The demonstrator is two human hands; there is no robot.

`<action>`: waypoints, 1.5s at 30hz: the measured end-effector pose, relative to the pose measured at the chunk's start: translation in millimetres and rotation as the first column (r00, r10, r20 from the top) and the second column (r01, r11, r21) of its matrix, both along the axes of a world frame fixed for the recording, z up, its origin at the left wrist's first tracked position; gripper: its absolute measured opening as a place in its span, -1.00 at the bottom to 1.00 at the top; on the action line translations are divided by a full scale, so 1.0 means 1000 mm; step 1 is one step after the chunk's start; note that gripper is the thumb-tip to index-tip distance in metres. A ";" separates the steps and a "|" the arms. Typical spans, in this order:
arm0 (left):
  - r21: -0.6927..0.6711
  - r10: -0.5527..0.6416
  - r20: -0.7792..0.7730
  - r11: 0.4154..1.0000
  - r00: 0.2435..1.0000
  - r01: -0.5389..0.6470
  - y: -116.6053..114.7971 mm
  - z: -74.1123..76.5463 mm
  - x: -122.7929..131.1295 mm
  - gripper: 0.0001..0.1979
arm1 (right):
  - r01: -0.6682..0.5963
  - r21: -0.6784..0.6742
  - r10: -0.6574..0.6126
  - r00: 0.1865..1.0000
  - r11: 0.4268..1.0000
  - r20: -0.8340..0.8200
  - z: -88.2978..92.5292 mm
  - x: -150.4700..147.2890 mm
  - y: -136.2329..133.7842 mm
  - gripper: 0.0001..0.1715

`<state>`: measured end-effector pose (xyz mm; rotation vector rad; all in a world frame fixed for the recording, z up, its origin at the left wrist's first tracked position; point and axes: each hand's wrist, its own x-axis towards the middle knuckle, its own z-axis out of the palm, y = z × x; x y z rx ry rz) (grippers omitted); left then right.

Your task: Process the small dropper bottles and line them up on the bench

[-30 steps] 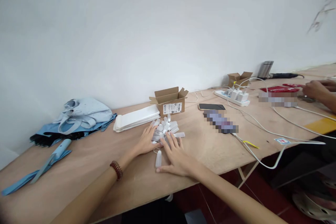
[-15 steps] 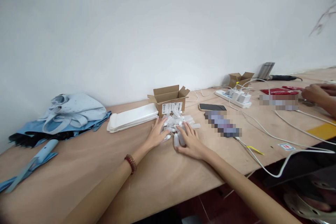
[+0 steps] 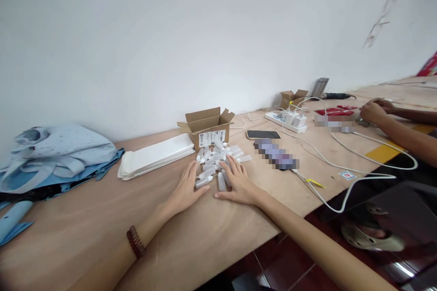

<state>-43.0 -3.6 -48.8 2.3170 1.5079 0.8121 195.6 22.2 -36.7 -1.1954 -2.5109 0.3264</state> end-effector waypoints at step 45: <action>0.310 0.154 -0.012 0.940 0.988 -0.143 -0.020 0.014 -0.001 -0.66 | 0.067 0.146 -0.031 0.972 0.987 -0.234 0.003 -0.009 -0.025 -0.39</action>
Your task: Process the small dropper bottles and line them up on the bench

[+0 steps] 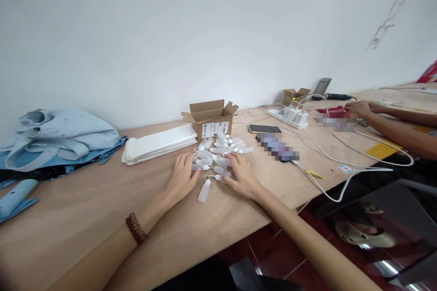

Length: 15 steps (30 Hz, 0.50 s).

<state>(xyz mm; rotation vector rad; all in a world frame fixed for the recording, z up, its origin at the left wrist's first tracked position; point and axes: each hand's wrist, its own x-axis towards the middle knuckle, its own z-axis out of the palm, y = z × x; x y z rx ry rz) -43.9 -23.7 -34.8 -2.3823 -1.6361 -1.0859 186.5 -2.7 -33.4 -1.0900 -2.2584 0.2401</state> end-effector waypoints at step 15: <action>-0.283 -0.193 -0.268 0.952 0.944 0.115 -0.044 0.010 0.025 -0.63 | -0.029 0.196 -0.029 0.958 0.980 0.285 0.001 -0.010 -0.023 -0.83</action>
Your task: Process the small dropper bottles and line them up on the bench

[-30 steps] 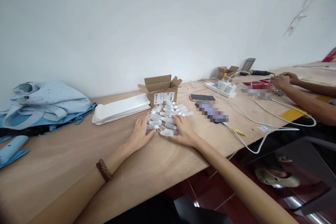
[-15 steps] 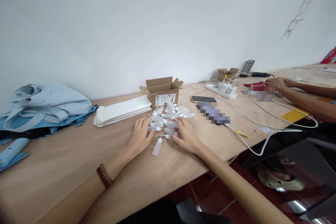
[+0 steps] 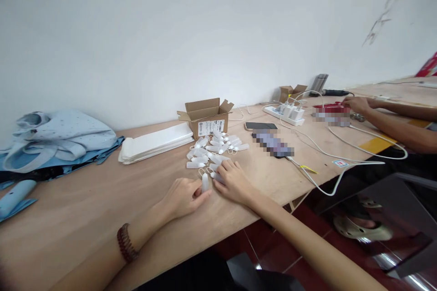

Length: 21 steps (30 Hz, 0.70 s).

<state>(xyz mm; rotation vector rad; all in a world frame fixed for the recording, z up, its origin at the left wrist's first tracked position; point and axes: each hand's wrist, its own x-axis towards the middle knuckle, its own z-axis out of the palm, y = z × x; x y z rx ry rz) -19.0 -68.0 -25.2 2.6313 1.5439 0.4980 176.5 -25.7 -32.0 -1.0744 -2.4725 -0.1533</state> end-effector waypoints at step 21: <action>0.260 -0.030 0.292 0.964 0.956 -0.050 0.039 -0.012 -0.041 -0.57 | -0.128 0.187 0.093 0.978 0.974 0.184 -0.008 -0.020 -0.023 -0.72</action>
